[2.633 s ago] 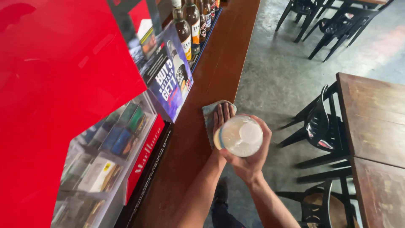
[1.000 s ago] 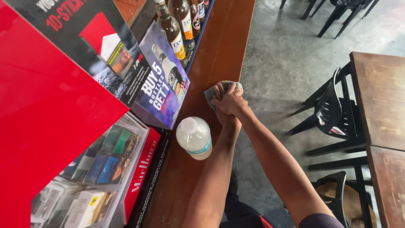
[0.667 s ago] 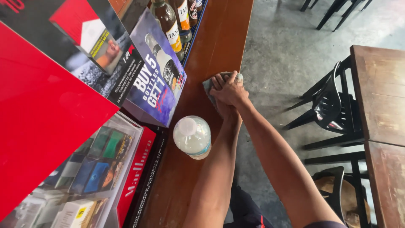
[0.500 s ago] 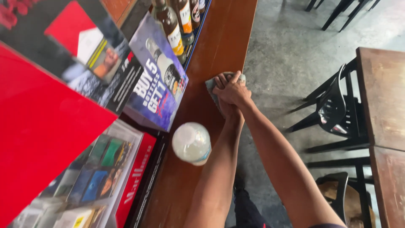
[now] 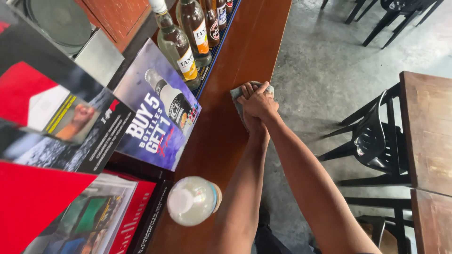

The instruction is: Wiping down the bar counter and organizing bottles in a restaurant.

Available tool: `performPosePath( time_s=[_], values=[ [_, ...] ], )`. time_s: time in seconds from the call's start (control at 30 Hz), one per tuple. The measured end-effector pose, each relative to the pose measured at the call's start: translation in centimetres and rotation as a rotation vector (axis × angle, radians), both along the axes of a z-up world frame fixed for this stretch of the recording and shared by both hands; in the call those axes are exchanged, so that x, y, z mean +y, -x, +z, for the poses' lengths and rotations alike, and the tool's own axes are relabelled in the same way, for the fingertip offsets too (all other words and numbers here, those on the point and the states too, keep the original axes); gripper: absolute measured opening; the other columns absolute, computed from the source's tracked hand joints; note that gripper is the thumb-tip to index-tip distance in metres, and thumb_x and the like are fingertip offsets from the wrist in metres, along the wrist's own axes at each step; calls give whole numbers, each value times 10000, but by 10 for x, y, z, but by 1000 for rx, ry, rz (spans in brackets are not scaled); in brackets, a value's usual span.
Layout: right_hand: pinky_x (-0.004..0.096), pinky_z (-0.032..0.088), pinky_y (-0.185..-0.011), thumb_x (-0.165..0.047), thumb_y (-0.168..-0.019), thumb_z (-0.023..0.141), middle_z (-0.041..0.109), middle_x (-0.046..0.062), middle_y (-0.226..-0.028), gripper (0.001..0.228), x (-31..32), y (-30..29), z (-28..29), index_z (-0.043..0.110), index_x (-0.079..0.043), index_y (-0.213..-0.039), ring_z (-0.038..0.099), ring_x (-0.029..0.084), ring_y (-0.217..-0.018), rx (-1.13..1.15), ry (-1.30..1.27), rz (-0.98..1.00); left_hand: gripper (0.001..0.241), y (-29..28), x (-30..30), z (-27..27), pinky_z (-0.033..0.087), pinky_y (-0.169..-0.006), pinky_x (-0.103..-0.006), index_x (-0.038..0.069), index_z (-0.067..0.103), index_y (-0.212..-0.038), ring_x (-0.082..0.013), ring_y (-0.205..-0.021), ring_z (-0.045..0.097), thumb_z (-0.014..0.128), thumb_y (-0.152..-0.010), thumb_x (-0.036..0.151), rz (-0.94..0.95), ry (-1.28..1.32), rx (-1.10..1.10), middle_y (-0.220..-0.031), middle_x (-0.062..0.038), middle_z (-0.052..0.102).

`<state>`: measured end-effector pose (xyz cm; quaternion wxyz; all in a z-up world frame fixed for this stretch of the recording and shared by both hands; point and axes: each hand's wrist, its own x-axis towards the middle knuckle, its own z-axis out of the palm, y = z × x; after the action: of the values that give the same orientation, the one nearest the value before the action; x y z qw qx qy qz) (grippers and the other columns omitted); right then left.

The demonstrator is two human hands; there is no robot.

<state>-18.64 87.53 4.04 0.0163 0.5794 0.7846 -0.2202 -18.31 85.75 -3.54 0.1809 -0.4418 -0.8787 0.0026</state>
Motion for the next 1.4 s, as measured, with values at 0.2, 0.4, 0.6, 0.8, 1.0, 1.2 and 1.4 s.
performPosePath(
  time_s=[0.2,0.4,0.6,0.8,1.0,1.2,1.4],
  values=[
    [454,405,-1126,-723,-816,654,382,206,-1592,1306,27,8,-2,-59,42,-1599,380,356,-1476,28,-33,11,642,8,16,29,163,-1234,-483,61,378,-1526,-308,-1517,254,445,-970,374,-41,89,17,-1596,-142,361],
    [446,404,-1137,-706,-810,670,391,175,-1594,1277,48,13,-2,-29,5,-1609,379,354,-1481,57,-40,-13,645,16,52,10,155,-1238,-487,39,377,-1521,-316,-1488,285,472,-969,359,-27,71,26,-1548,-154,400],
    [459,421,-1116,-661,-833,672,402,195,-1583,1215,73,16,-21,3,-18,-1617,418,378,-1444,150,-46,-22,693,18,67,2,121,-1249,-485,15,311,-1581,-340,-1525,222,448,-995,359,-13,136,42,-1610,-174,322],
    [484,437,-1100,-650,-819,690,429,234,-1547,1230,71,18,8,9,-14,-1622,476,396,-1399,162,-16,-36,728,25,71,18,115,-1251,-513,7,271,-1597,-391,-1555,163,433,-1016,413,-46,70,-8,-1676,-217,242],
    [487,439,-1076,-651,-811,707,440,254,-1507,1233,96,21,-6,11,8,-1587,490,408,-1363,181,-88,-30,712,28,94,14,133,-1248,-520,61,298,-1610,-388,-1560,161,443,-1005,406,-64,52,-50,-1676,-200,228],
    [462,458,-1096,-630,-811,670,499,208,-1501,1182,117,24,-5,63,9,-1598,533,373,-1364,252,-15,-56,698,32,95,25,170,-1238,-525,54,334,-1589,-389,-1546,214,459,-1002,410,-68,18,16,-1650,-210,277],
    [443,442,-1090,-610,-835,664,513,187,-1477,1132,170,40,-45,96,36,-1571,528,376,-1353,312,-169,-39,695,43,132,53,181,-1229,-533,47,343,-1584,-392,-1542,223,468,-1003,406,-121,-32,56,-1638,-215,296]
  ],
)
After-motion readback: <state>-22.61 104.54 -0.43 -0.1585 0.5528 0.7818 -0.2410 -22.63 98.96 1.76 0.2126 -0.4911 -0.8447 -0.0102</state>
